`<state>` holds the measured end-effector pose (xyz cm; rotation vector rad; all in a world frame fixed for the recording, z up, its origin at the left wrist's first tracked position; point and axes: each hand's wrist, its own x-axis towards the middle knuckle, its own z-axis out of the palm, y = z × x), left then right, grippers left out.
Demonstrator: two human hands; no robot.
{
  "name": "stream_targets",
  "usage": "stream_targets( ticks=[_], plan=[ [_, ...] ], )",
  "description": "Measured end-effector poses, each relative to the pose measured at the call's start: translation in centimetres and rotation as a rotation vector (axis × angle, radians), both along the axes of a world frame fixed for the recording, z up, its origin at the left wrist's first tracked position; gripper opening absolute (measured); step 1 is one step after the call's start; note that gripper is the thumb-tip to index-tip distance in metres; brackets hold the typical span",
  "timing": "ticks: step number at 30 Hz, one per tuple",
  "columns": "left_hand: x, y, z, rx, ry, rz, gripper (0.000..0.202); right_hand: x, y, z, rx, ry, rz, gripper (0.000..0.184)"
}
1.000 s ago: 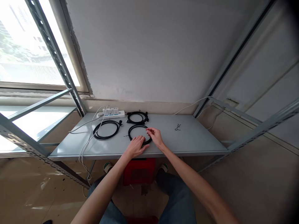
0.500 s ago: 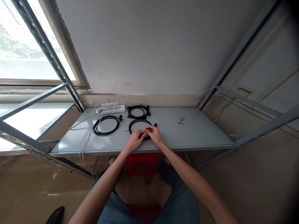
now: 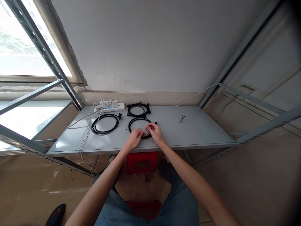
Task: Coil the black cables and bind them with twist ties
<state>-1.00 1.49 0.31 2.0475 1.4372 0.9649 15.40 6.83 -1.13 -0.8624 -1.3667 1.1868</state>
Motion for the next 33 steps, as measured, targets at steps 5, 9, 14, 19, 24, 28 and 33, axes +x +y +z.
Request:
stream_targets(
  ticks=[5,9,14,19,24,28,33],
  plan=[
    [0.1,-0.1,0.3,0.01,0.055,0.013,0.043,0.1,0.0,0.0,0.004,0.005,0.002,0.039],
    [0.2,-0.2,0.7,0.011,0.057,0.006,0.042,0.2,-0.3,0.2,0.0,0.027,0.018,0.038],
    [0.1,-0.2,0.5,0.008,-0.027,0.001,0.041,0.3,-0.3,0.2,-0.002,0.023,-0.005,0.039],
    [-0.2,-0.1,0.3,-0.038,-0.172,0.045,0.043,0.2,-0.2,-0.1,0.017,0.01,-0.033,0.04],
    [-0.5,-0.1,0.3,-0.058,-0.286,0.102,0.042,0.1,-0.6,0.1,0.048,-0.049,-0.031,0.035],
    [-0.5,-0.3,0.5,-0.044,-0.308,0.122,0.04,0.1,-1.0,0.5,0.064,-0.157,-0.062,0.028],
    [-0.5,-0.3,0.6,-0.041,-0.28,0.112,0.039,0.1,-1.5,1.3,0.228,-0.297,0.021,0.026]
  ],
)
